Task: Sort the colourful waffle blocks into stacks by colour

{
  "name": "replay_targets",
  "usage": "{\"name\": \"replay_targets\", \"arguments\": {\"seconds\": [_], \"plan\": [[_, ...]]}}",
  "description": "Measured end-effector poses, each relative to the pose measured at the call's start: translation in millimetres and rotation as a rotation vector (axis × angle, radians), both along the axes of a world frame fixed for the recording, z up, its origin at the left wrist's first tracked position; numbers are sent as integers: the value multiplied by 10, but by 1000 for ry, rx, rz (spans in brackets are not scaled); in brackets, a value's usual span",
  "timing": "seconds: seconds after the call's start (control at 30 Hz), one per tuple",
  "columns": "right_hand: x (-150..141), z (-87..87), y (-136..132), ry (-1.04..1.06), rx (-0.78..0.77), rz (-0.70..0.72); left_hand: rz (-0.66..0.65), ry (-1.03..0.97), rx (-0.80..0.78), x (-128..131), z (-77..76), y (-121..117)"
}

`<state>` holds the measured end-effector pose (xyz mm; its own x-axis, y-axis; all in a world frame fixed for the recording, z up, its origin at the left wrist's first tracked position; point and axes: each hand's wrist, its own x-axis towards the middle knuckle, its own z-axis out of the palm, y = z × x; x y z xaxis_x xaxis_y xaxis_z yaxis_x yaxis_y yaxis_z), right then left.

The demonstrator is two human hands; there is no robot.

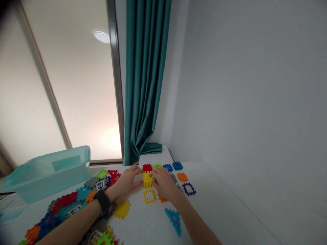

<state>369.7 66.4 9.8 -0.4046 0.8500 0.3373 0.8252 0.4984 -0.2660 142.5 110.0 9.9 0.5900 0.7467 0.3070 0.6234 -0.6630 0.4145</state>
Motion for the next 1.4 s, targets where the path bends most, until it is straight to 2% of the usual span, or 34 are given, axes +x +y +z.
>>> {"name": "replay_targets", "arguments": {"seconds": [0.3, 0.83, 1.2, 1.4], "plan": [[-16, -37, 132, -12, -56, 35, 6, 35, -66, 5, -81, 67], [35, -132, 184, -12, -108, 59, -5, 63, -106, 16, -186, 93], [31, -99, 166, -17, -129, 46, -10, 74, -89, -6, -160, 85], [51, 0, 131, -15, -111, 31, -10, 88, -64, -78, -135, 101]]}}
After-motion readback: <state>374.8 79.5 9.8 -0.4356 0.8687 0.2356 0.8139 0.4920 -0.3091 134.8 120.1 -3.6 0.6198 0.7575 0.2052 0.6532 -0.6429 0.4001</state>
